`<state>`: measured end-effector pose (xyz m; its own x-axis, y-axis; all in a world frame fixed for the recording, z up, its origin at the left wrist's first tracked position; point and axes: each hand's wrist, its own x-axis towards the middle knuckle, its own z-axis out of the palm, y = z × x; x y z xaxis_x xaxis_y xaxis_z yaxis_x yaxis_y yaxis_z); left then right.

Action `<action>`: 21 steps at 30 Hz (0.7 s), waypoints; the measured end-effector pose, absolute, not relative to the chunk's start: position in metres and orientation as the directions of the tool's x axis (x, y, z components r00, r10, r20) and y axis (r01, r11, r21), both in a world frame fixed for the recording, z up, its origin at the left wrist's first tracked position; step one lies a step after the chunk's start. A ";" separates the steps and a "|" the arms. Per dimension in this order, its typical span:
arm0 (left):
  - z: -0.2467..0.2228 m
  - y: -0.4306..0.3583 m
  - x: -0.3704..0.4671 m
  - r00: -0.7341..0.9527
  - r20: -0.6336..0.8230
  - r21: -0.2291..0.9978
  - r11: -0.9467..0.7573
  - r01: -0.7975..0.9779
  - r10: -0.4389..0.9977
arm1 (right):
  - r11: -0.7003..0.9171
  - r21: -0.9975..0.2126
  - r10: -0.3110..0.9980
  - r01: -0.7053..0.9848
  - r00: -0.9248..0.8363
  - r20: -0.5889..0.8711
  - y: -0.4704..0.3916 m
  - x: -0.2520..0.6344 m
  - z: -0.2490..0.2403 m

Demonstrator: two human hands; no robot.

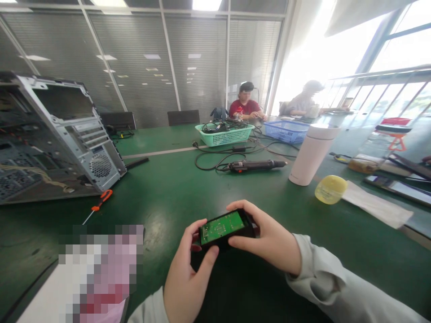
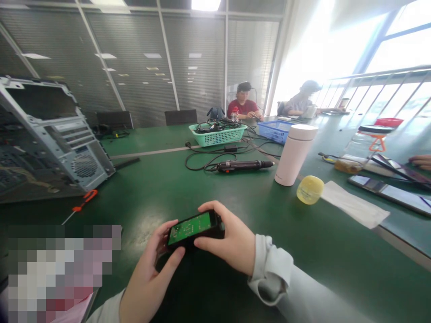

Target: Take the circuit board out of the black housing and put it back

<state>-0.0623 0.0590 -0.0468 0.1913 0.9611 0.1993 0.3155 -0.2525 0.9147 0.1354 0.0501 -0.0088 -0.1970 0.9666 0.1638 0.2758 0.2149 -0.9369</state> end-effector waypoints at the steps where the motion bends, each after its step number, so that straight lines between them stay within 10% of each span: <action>1: -0.047 0.061 -0.062 0.165 0.176 0.931 -0.218 0.292 0.971 | 0.205 -0.956 0.969 0.212 -0.181 0.167 0.054 0.134 -0.014; 10: -0.050 0.064 -0.062 0.118 0.144 0.965 -0.166 0.204 0.982 | -0.113 -0.925 0.975 -0.363 -0.221 -0.033 0.054 0.120 -0.044; 21: -0.055 0.067 -0.067 0.227 0.038 0.989 -0.068 0.128 0.973 | -0.137 -0.923 0.984 -0.361 -0.155 -0.085 0.059 0.125 -0.042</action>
